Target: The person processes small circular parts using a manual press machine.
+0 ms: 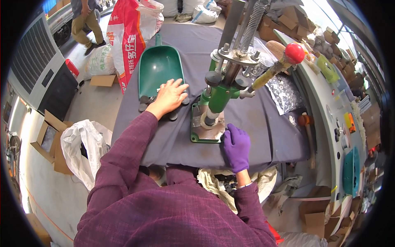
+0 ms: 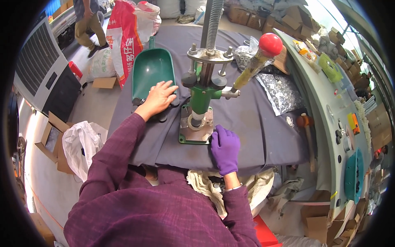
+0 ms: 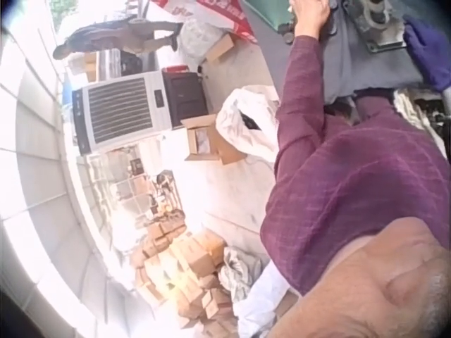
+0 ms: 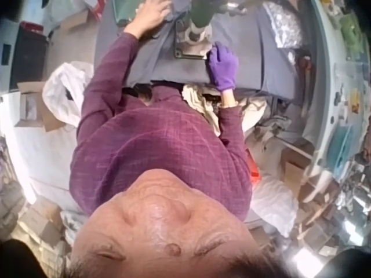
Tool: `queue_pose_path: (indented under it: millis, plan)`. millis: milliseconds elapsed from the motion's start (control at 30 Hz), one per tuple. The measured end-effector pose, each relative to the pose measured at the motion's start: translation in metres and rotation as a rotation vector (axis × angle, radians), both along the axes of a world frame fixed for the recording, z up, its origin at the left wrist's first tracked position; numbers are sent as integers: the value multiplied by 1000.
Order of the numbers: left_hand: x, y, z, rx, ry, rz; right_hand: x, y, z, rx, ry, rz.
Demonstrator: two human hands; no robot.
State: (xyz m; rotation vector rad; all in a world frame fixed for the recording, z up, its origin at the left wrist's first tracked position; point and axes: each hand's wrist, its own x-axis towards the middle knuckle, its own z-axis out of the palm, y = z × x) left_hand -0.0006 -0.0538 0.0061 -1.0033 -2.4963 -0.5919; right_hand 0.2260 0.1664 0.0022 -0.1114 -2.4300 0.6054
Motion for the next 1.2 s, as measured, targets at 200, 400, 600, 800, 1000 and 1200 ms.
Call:
queue_pose_path:
  millis: [200,400,600,800,1000,1200]
  plan:
    - [9,-6,15,-391,-188,-50,-2,3,-8,-11,-18,3]
    - [-11,-66,17,75,30,-30,-3,2,-4,-26,-45,18]
    - [-97,-110,-2,210,-158,651,3,10,-3,-10,-48,-16]
    - [-145,-148,-45,182,-486,655,-3,3,-5,-30,11,-17]
    - [-158,-112,-48,144,-185,737,4,5,3,-39,7,-29]
    - [-138,-79,-24,180,-171,807,0,6,0,-33,-13,-16]
